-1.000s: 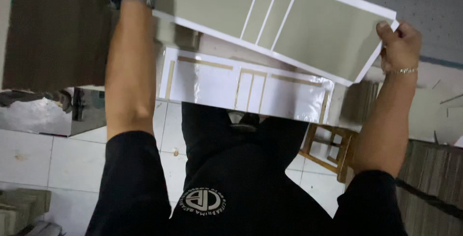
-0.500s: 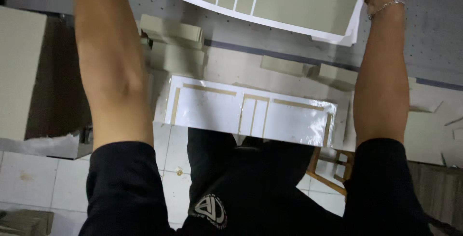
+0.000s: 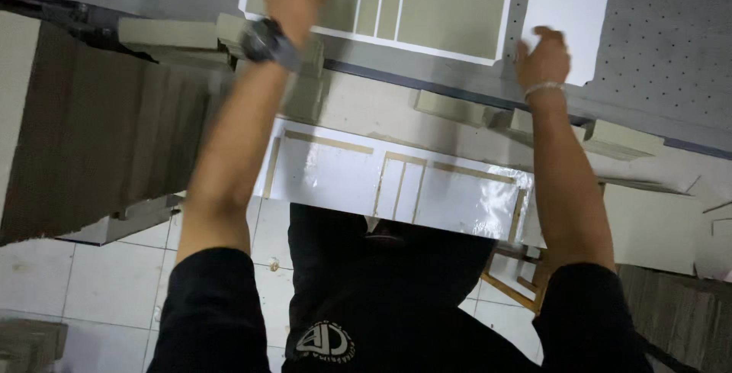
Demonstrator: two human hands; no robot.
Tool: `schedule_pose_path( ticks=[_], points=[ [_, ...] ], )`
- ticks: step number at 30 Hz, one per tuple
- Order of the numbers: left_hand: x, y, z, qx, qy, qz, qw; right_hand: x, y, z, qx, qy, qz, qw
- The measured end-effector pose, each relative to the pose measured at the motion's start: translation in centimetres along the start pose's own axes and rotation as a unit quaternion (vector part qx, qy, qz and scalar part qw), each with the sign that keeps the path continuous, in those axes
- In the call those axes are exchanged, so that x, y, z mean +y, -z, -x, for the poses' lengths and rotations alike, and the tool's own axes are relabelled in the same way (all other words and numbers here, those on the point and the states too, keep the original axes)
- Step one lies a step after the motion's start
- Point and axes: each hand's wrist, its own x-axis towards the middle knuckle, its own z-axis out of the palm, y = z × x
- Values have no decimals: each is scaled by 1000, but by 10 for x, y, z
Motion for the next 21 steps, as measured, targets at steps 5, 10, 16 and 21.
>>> schedule_pose_path(
  ticks=[5, 10, 16, 21],
  points=[
    [108, 30, 45, -169, -21, 200, 965, -59, -17, 60, -70, 287, 202, 934],
    [136, -10, 129, -230, 18, 267, 935, -64, -66, 87, -222, 246, 223, 917],
    [155, -9, 167, -320, 89, 201, 921, -46, -98, 99, -114, 300, 228, 919],
    [174, -1, 184, -312, 151, 214, 913, -56, -75, 105, -35, 351, 181, 918]
  ],
)
